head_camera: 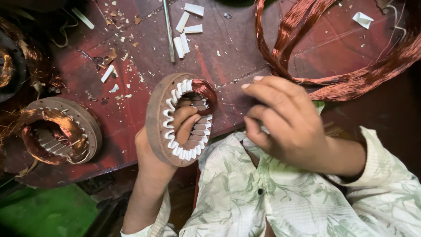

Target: The person winds copper wire by hand into the slots of a circular motor stator, inserting white insulating spacers between turns. The person continues winding and adjusting the wire throughout the clip.

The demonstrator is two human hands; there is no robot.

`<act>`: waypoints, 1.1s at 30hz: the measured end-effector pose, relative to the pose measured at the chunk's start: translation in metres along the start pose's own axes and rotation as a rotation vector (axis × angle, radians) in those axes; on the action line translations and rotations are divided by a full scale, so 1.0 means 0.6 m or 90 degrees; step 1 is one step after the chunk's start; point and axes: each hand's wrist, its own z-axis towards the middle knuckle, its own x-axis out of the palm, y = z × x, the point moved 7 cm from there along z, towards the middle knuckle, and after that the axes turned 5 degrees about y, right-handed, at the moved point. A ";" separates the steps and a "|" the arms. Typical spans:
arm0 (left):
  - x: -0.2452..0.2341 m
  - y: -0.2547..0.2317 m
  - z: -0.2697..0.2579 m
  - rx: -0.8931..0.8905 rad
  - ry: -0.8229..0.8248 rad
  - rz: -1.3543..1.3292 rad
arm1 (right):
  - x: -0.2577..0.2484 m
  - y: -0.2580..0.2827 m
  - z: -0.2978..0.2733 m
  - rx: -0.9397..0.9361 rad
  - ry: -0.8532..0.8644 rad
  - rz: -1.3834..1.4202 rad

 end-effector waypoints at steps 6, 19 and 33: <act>0.003 -0.002 -0.004 -0.049 0.021 -0.120 | -0.019 -0.002 -0.004 -0.041 0.013 0.003; 0.007 -0.050 -0.018 0.037 0.014 0.129 | 0.046 0.020 -0.036 -0.024 0.059 -0.029; 0.019 -0.042 -0.032 0.044 -0.089 0.150 | 0.041 0.019 -0.079 0.021 0.090 -0.098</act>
